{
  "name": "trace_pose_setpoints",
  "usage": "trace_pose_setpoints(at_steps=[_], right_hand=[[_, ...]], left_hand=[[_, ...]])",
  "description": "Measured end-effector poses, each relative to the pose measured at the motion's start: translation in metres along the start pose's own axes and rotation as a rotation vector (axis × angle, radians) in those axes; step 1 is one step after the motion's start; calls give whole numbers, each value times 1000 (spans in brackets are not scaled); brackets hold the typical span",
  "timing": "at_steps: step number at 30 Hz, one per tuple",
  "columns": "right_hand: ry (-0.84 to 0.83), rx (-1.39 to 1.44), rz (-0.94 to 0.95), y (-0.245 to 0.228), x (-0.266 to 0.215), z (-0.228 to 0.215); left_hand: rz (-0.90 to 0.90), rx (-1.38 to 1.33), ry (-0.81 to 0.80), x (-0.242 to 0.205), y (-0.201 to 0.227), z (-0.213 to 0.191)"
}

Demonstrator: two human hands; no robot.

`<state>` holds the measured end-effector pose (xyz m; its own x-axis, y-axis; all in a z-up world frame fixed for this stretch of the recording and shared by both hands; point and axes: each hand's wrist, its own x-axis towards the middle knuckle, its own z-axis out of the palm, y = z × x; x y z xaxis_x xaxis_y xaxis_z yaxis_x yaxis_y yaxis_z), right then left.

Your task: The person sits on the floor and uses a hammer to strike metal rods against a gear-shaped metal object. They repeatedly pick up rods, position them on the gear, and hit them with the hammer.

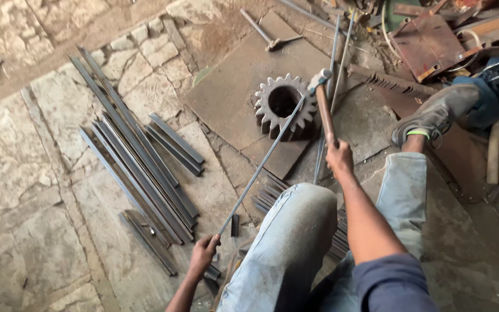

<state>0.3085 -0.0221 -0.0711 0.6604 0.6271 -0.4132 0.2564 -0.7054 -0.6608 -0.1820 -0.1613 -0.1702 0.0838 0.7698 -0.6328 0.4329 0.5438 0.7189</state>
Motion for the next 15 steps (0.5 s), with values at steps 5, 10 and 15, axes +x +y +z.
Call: trace_pose_setpoints(at_steps=[5,10,15], right_hand=[[61,-175,-217,50,-33,-4],[-141,-301,-111,101,-67,-2],[-165,-189,-85,175,-93,30]], left_hand=[[50,159,172,-15,43,3],[520,-70,256,6,180,-19],[1044,-218,259,2,381,-74]])
